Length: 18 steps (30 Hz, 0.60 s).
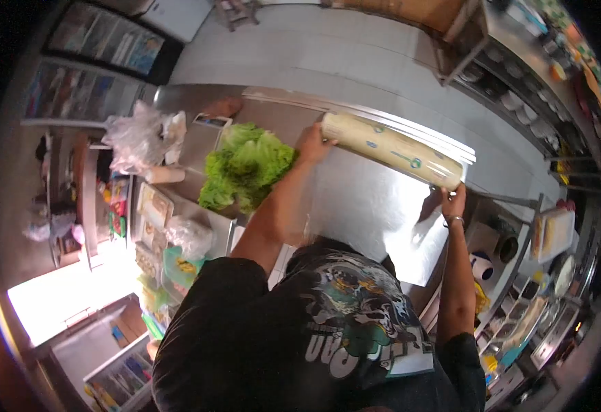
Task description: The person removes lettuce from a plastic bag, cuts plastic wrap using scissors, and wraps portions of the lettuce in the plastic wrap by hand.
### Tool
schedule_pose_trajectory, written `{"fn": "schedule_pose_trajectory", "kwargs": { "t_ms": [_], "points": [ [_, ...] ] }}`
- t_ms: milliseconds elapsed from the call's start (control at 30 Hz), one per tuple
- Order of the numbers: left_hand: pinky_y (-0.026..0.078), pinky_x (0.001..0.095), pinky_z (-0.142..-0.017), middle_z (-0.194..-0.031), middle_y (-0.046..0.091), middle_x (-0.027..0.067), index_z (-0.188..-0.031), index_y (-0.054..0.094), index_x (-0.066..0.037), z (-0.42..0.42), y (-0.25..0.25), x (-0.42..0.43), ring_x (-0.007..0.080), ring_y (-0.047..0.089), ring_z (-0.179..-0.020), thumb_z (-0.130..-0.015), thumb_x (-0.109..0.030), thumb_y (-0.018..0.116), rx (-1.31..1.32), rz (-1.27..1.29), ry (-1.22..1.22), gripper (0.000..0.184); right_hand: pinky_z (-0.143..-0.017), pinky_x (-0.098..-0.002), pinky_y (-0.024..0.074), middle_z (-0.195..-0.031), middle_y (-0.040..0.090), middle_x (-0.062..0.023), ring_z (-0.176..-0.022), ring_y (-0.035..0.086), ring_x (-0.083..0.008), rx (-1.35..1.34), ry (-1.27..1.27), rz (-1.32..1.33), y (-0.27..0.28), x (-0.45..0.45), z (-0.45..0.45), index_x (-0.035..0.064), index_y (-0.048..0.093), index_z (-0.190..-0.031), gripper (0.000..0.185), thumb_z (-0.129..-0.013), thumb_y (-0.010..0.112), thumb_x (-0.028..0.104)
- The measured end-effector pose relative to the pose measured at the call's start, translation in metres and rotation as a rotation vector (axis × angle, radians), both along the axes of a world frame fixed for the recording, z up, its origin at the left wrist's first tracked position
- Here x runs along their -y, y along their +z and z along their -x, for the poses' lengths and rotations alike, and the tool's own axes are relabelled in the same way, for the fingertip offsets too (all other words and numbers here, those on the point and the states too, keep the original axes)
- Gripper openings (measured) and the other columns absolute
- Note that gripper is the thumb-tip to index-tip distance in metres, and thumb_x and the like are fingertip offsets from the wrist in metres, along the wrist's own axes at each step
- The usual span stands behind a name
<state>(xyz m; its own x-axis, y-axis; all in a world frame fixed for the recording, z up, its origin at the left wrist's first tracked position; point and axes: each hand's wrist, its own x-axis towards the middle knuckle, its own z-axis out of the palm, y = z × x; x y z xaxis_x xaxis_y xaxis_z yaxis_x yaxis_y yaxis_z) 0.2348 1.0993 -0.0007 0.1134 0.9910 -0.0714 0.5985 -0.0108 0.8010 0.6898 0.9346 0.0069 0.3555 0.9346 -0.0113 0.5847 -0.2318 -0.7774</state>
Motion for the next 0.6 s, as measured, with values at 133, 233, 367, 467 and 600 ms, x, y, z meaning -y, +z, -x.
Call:
{"fn": "schedule_pose_trajectory", "kwargs": {
  "t_ms": [133, 233, 367, 467, 600],
  "points": [
    [0.03, 0.0523, -0.111, -0.142, 0.04, 0.0261, -0.139, 0.037, 0.003, -0.03, 0.03, 0.038, 0.0414, 0.034, -0.136, -0.081, -0.038, 0.073, -0.548, -0.37, 0.135, 0.08, -0.088, -0.0397, 0.0514, -0.12, 0.053, -0.0228, -0.109, 0.056, -0.0361, -0.179, -0.055, -0.223, -0.004, -0.005, 0.021, 0.0061, 0.022, -0.151, 0.083, -0.08, 0.062, -0.01],
    [0.015, 0.0585, -0.116, -0.154, 0.028, 0.0214, -0.148, 0.03, -0.001, -0.062, 0.104, 0.084, 0.0386, 0.021, -0.145, -0.091, -0.049, 0.054, -0.758, 0.17, -0.322, 0.078, -0.089, -0.0461, 0.0461, -0.114, 0.051, -0.0263, -0.104, 0.054, -0.0418, 0.29, 0.009, 0.001, 0.042, -0.007, 0.053, 0.0092, 0.018, -0.154, 0.097, -0.07, 0.058, -0.018],
    [0.011, 0.0567, -0.118, -0.159, 0.023, 0.0128, -0.152, 0.028, -0.009, -0.05, 0.006, 0.158, 0.0355, 0.018, -0.147, -0.094, -0.054, 0.045, -0.61, -0.232, -0.528, 0.075, -0.098, -0.0494, 0.0405, -0.122, 0.046, -0.0299, -0.113, 0.048, -0.046, 0.366, -0.018, 0.092, 0.04, -0.006, 0.056, 0.0124, 0.016, -0.155, 0.092, -0.077, 0.063, -0.004],
    [0.011, 0.0562, -0.118, -0.159, 0.022, 0.0112, -0.152, 0.027, -0.011, -0.046, 0.0, 0.169, 0.0352, 0.018, -0.147, -0.094, -0.058, 0.043, -0.599, -0.265, -0.472, 0.077, -0.111, -0.0498, 0.0312, -0.144, 0.027, -0.0386, -0.133, 0.032, -0.0527, 0.461, 0.099, -0.029, 0.019, -0.01, 0.04, 0.009, 0.015, -0.155, 0.102, -0.076, 0.077, 0.024],
    [0.008, 0.0542, -0.119, -0.159, 0.024, 0.0106, -0.151, 0.029, -0.009, -0.027, 0.007, 0.194, 0.0328, 0.016, -0.147, -0.092, -0.061, 0.045, -0.605, -0.249, -0.512, 0.08, -0.114, -0.0514, 0.0261, -0.15, 0.015, -0.0389, -0.139, 0.023, -0.0514, 0.603, 0.058, 0.101, 0.013, -0.013, 0.043, 0.0045, 0.015, -0.154, 0.101, -0.081, 0.071, 0.049]
  ]
}}
